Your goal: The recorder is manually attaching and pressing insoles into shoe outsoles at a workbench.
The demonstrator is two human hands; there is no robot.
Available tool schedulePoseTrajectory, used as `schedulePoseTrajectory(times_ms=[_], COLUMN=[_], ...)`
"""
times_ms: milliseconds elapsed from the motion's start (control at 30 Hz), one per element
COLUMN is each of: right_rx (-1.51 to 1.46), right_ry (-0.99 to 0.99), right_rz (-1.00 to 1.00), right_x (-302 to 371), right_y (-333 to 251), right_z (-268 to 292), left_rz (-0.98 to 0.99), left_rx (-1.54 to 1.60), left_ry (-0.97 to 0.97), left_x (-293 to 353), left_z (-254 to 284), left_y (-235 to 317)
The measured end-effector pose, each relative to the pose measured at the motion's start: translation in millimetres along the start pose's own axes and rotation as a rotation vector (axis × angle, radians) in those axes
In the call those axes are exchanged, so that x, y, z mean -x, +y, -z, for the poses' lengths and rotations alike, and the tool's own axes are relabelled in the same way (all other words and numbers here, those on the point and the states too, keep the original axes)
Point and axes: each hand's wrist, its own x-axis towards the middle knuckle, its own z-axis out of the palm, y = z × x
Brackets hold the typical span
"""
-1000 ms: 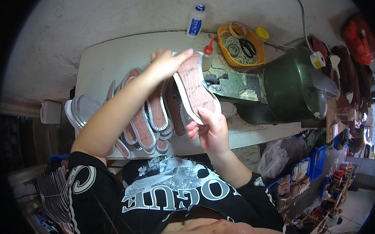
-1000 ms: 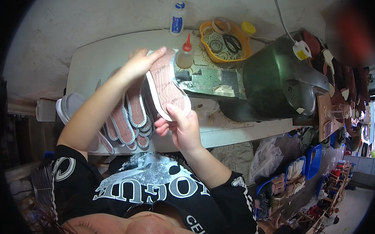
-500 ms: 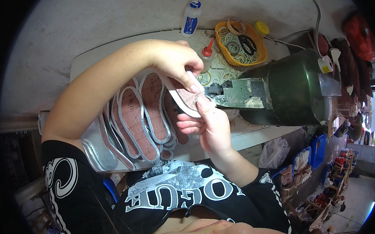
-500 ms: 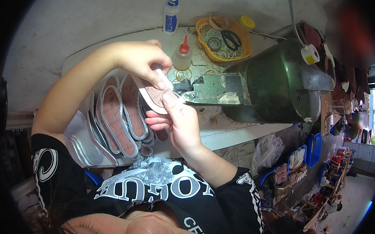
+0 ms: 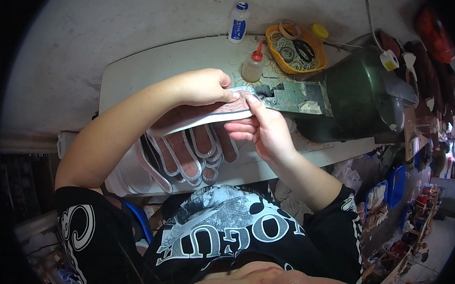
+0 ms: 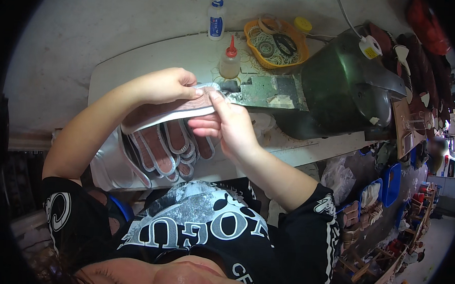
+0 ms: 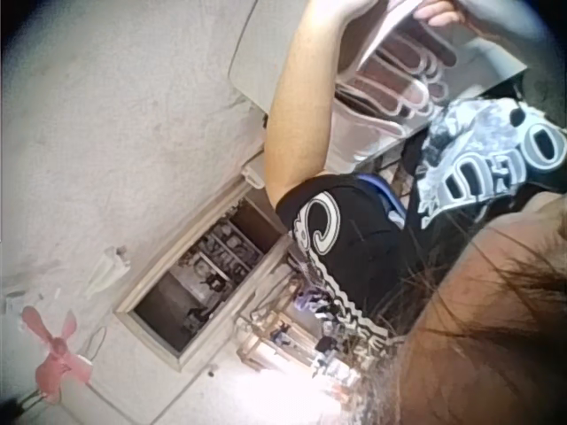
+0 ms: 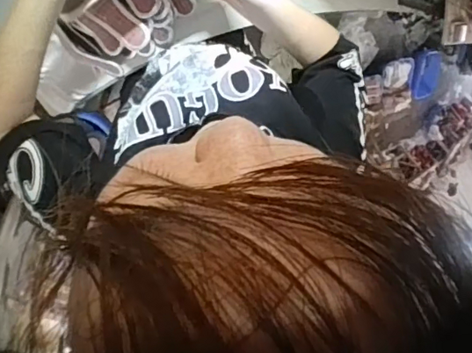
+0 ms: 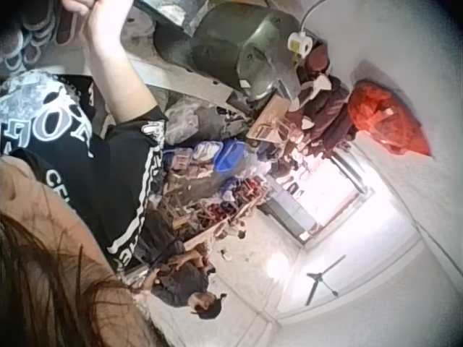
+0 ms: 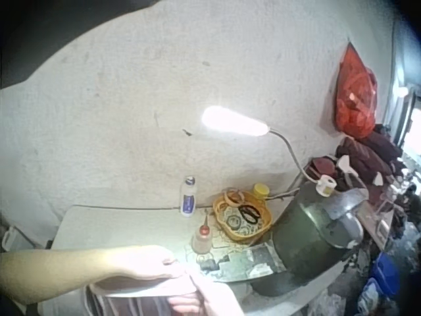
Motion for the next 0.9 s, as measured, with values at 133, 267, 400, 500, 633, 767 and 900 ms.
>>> schedulePoseTrajectory(times_ms=[133, 267, 400, 500, 633, 767, 900], right_rx=[0.063, 0.132, 0.135, 0.096, 0.218, 0.119, 0.024], right_ry=[-0.001, 0.009, -0.057, -0.086, -0.152, -0.061, -0.008], right_rz=[0.014, 0.017, -0.005, -0.107, -0.087, -0.010, 0.012], right_x=[3, 2, 18, 47, 80, 67, 36], right_y=[-1, 2, 3, 8, 19, 29, 31], right_z=[9, 23, 36, 34, 38, 35, 29], left_rz=[0.106, 0.256, 0.293, 0.306, 0.276, 0.204, 0.164], left_rx=[0.165, 0.432, 0.652, 0.682, 0.610, 0.319, 0.512], left_ry=[0.005, -0.040, -0.073, -0.115, -0.117, 0.076, 0.287], left_x=[6, 11, 12, 7, 2, -14, -21], left_z=[-17, -26, -31, -32, -24, -16, -18], left_y=[5, 18, 16, 14, 10, -6, -18])
